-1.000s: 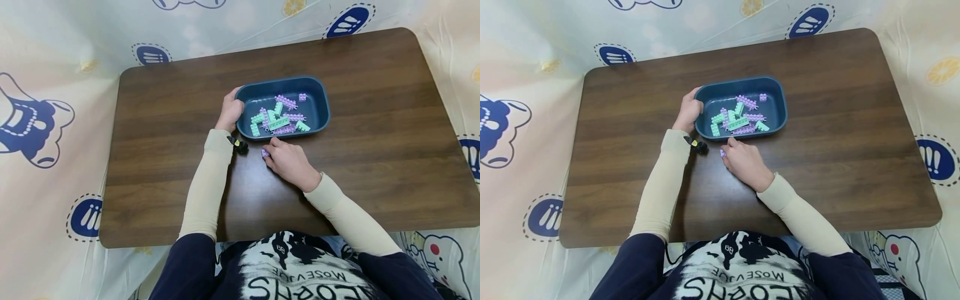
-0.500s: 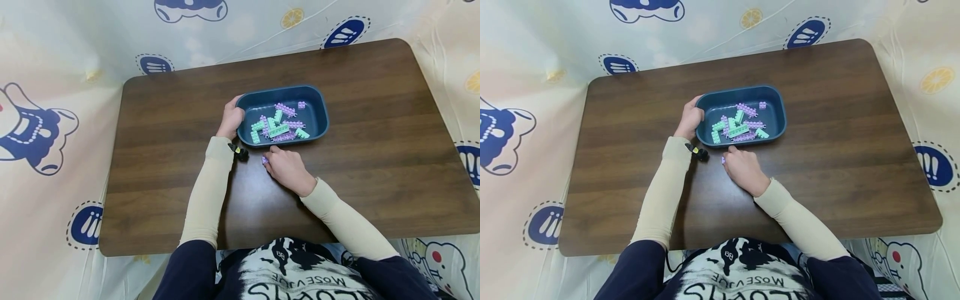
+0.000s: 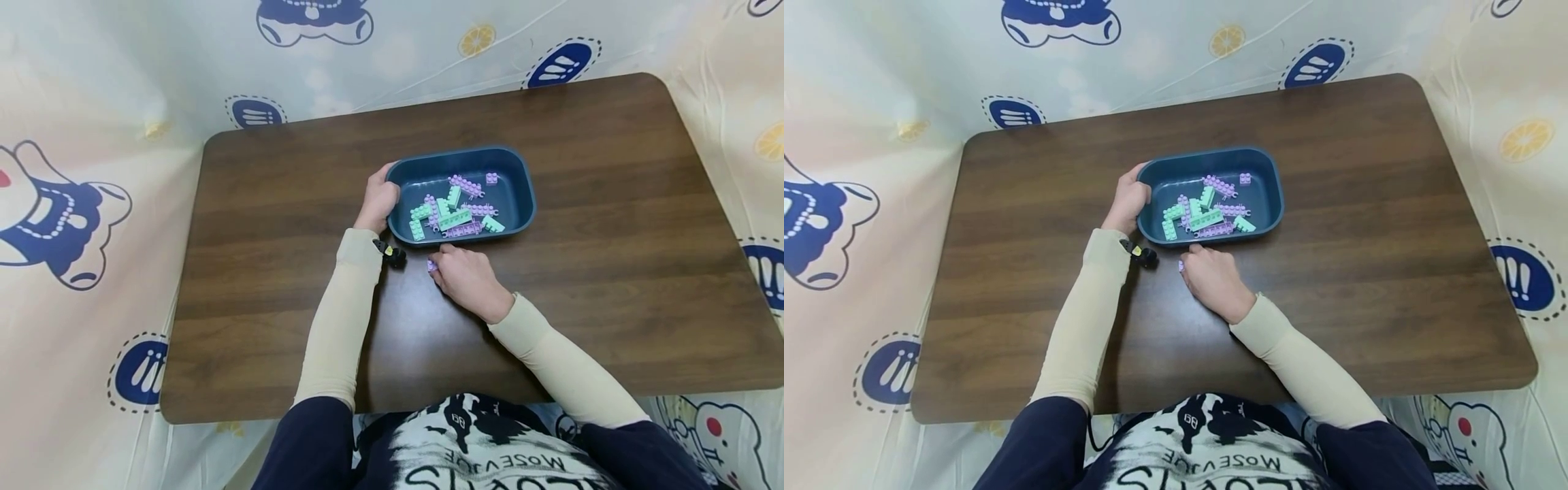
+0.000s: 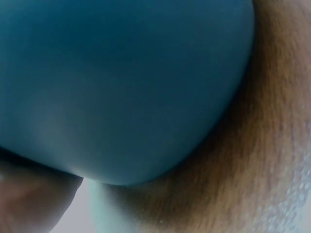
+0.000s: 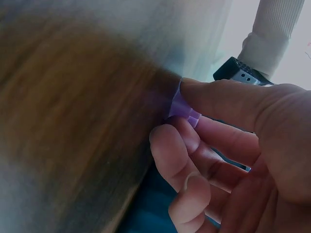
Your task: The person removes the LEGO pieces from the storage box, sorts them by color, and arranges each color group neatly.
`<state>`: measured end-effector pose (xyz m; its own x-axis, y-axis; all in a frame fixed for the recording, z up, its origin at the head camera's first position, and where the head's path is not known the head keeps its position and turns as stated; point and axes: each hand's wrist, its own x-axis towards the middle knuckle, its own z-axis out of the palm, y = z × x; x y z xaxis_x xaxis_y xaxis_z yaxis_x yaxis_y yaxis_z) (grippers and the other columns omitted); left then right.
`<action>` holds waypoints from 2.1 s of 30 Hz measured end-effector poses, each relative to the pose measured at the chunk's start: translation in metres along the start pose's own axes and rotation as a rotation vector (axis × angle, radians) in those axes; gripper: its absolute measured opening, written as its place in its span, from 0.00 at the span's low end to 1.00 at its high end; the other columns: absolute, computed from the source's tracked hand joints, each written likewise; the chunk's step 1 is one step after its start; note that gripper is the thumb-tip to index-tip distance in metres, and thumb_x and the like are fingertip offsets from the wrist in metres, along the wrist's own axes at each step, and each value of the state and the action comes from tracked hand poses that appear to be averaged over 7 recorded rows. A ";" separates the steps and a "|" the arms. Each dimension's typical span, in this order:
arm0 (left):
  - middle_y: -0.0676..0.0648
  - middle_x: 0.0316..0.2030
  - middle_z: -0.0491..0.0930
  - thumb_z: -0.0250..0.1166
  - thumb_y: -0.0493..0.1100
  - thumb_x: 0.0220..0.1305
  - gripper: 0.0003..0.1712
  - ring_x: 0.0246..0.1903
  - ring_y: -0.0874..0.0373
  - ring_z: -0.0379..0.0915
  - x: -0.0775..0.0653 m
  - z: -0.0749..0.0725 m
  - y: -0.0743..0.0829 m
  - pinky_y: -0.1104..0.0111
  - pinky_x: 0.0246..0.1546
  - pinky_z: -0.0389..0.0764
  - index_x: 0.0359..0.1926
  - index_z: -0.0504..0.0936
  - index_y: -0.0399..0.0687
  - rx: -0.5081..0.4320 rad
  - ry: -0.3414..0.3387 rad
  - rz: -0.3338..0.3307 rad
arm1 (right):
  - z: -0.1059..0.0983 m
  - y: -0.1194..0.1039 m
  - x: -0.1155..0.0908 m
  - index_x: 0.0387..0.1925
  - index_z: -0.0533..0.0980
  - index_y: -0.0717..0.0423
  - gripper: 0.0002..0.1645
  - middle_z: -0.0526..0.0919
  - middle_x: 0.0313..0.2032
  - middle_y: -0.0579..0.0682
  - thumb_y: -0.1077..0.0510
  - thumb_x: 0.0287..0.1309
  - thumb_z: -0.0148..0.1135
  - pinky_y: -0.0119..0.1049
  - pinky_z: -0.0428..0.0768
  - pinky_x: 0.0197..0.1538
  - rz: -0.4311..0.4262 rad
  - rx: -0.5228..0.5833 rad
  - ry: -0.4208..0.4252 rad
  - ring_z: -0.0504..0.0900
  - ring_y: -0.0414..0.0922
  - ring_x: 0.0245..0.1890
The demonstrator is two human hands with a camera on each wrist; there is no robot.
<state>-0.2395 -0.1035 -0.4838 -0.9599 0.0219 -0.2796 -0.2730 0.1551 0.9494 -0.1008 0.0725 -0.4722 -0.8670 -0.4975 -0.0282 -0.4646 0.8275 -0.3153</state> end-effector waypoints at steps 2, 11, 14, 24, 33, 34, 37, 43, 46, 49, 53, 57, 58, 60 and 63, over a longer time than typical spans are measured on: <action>0.50 0.57 0.73 0.42 0.24 0.55 0.40 0.49 0.51 0.66 0.000 0.000 -0.001 0.63 0.37 0.65 0.67 0.71 0.56 0.001 -0.002 0.007 | 0.000 0.000 0.000 0.45 0.83 0.55 0.14 0.79 0.33 0.52 0.54 0.65 0.57 0.49 0.79 0.29 -0.004 0.003 0.007 0.82 0.50 0.32; 0.52 0.59 0.73 0.43 0.25 0.57 0.38 0.53 0.53 0.67 0.001 -0.001 0.006 0.61 0.47 0.68 0.66 0.71 0.56 0.006 0.007 0.011 | -0.008 -0.003 0.001 0.48 0.82 0.56 0.16 0.80 0.36 0.53 0.53 0.63 0.60 0.48 0.80 0.34 0.002 -0.014 -0.011 0.82 0.49 0.35; 0.53 0.60 0.72 0.43 0.26 0.58 0.38 0.55 0.54 0.67 0.000 -0.003 0.007 0.60 0.49 0.67 0.66 0.71 0.56 0.010 0.010 0.017 | -0.010 -0.004 0.001 0.50 0.81 0.57 0.19 0.81 0.38 0.54 0.52 0.61 0.64 0.48 0.81 0.37 0.005 -0.021 -0.014 0.82 0.50 0.37; 0.50 0.61 0.72 0.43 0.27 0.58 0.37 0.55 0.52 0.67 -0.011 -0.001 -0.004 0.57 0.52 0.69 0.67 0.70 0.54 0.015 0.000 0.004 | -0.007 -0.010 -0.013 0.52 0.80 0.57 0.23 0.82 0.41 0.54 0.52 0.57 0.67 0.48 0.81 0.37 0.029 -0.020 -0.005 0.82 0.50 0.39; 0.50 0.62 0.71 0.43 0.28 0.58 0.37 0.57 0.52 0.66 -0.016 -0.004 -0.003 0.55 0.55 0.69 0.67 0.70 0.55 0.024 0.001 -0.011 | -0.017 -0.019 -0.017 0.53 0.79 0.57 0.24 0.82 0.40 0.53 0.51 0.57 0.68 0.47 0.81 0.37 0.046 -0.015 -0.022 0.82 0.49 0.37; 0.51 0.62 0.71 0.43 0.28 0.59 0.37 0.57 0.52 0.66 -0.016 -0.004 -0.001 0.55 0.56 0.68 0.67 0.70 0.55 0.026 -0.001 -0.009 | -0.022 -0.020 -0.018 0.53 0.79 0.57 0.24 0.82 0.40 0.52 0.50 0.57 0.68 0.47 0.81 0.37 0.047 -0.014 -0.027 0.82 0.49 0.36; 0.51 0.62 0.71 0.43 0.28 0.59 0.36 0.57 0.53 0.66 -0.016 -0.005 0.002 0.55 0.59 0.67 0.67 0.70 0.54 0.023 -0.006 0.000 | -0.042 -0.024 -0.020 0.53 0.79 0.58 0.26 0.82 0.37 0.50 0.48 0.56 0.68 0.44 0.80 0.34 0.047 0.026 -0.040 0.81 0.47 0.33; 0.50 0.62 0.71 0.43 0.27 0.58 0.36 0.59 0.53 0.66 -0.018 -0.006 0.003 0.53 0.63 0.64 0.66 0.71 0.52 0.013 0.002 0.003 | -0.087 -0.018 -0.018 0.55 0.78 0.55 0.29 0.75 0.23 0.43 0.44 0.56 0.68 0.35 0.72 0.23 0.099 0.179 0.005 0.73 0.40 0.22; 0.50 0.62 0.71 0.43 0.28 0.59 0.35 0.59 0.53 0.66 -0.018 -0.006 0.003 0.53 0.63 0.64 0.67 0.71 0.52 0.014 0.001 -0.008 | -0.101 -0.005 -0.016 0.54 0.78 0.54 0.27 0.76 0.24 0.44 0.45 0.57 0.68 0.35 0.71 0.21 0.137 0.213 0.055 0.72 0.41 0.22; 0.50 0.62 0.71 0.43 0.28 0.59 0.35 0.59 0.53 0.66 -0.018 -0.005 0.002 0.53 0.63 0.65 0.67 0.71 0.53 0.019 0.002 -0.019 | -0.107 0.012 -0.013 0.53 0.78 0.55 0.24 0.76 0.27 0.47 0.48 0.60 0.66 0.37 0.71 0.20 0.176 0.252 0.098 0.72 0.44 0.21; 0.50 0.62 0.72 0.43 0.28 0.59 0.36 0.59 0.53 0.67 -0.016 -0.004 0.001 0.53 0.62 0.65 0.67 0.71 0.54 0.017 0.009 -0.013 | -0.108 0.034 -0.005 0.52 0.77 0.57 0.20 0.77 0.30 0.50 0.52 0.62 0.64 0.39 0.72 0.21 0.219 0.262 0.179 0.72 0.46 0.22; 0.50 0.61 0.72 0.42 0.28 0.59 0.36 0.59 0.53 0.66 -0.016 -0.005 0.001 0.53 0.62 0.65 0.66 0.71 0.54 0.008 0.012 -0.013 | -0.101 0.053 0.009 0.51 0.78 0.60 0.18 0.78 0.34 0.53 0.57 0.61 0.64 0.43 0.75 0.29 0.216 0.240 0.262 0.73 0.49 0.29; 0.51 0.61 0.72 0.42 0.28 0.59 0.36 0.59 0.53 0.66 -0.016 -0.004 0.002 0.53 0.62 0.65 0.66 0.71 0.54 0.007 0.011 -0.014 | -0.098 0.058 0.013 0.50 0.78 0.61 0.17 0.78 0.36 0.55 0.58 0.61 0.63 0.44 0.75 0.33 0.207 0.228 0.276 0.73 0.50 0.32; 0.51 0.61 0.72 0.43 0.28 0.59 0.36 0.59 0.53 0.66 -0.016 -0.004 0.003 0.53 0.62 0.65 0.66 0.72 0.55 0.004 0.010 -0.020 | -0.092 0.067 0.019 0.49 0.78 0.63 0.16 0.77 0.38 0.57 0.59 0.60 0.63 0.47 0.74 0.40 0.184 0.204 0.297 0.72 0.52 0.37; 0.51 0.61 0.72 0.43 0.28 0.59 0.36 0.59 0.53 0.66 -0.017 -0.004 0.004 0.53 0.63 0.65 0.66 0.72 0.55 0.008 0.012 -0.025 | -0.082 0.078 0.029 0.47 0.79 0.65 0.15 0.74 0.40 0.59 0.61 0.61 0.60 0.50 0.68 0.46 0.150 0.161 0.309 0.68 0.55 0.42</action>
<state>-0.2250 -0.1070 -0.4749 -0.9535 0.0061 -0.3013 -0.2964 0.1630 0.9411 -0.1767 0.1443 -0.4204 -0.9482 -0.2516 0.1938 -0.3151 0.8217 -0.4750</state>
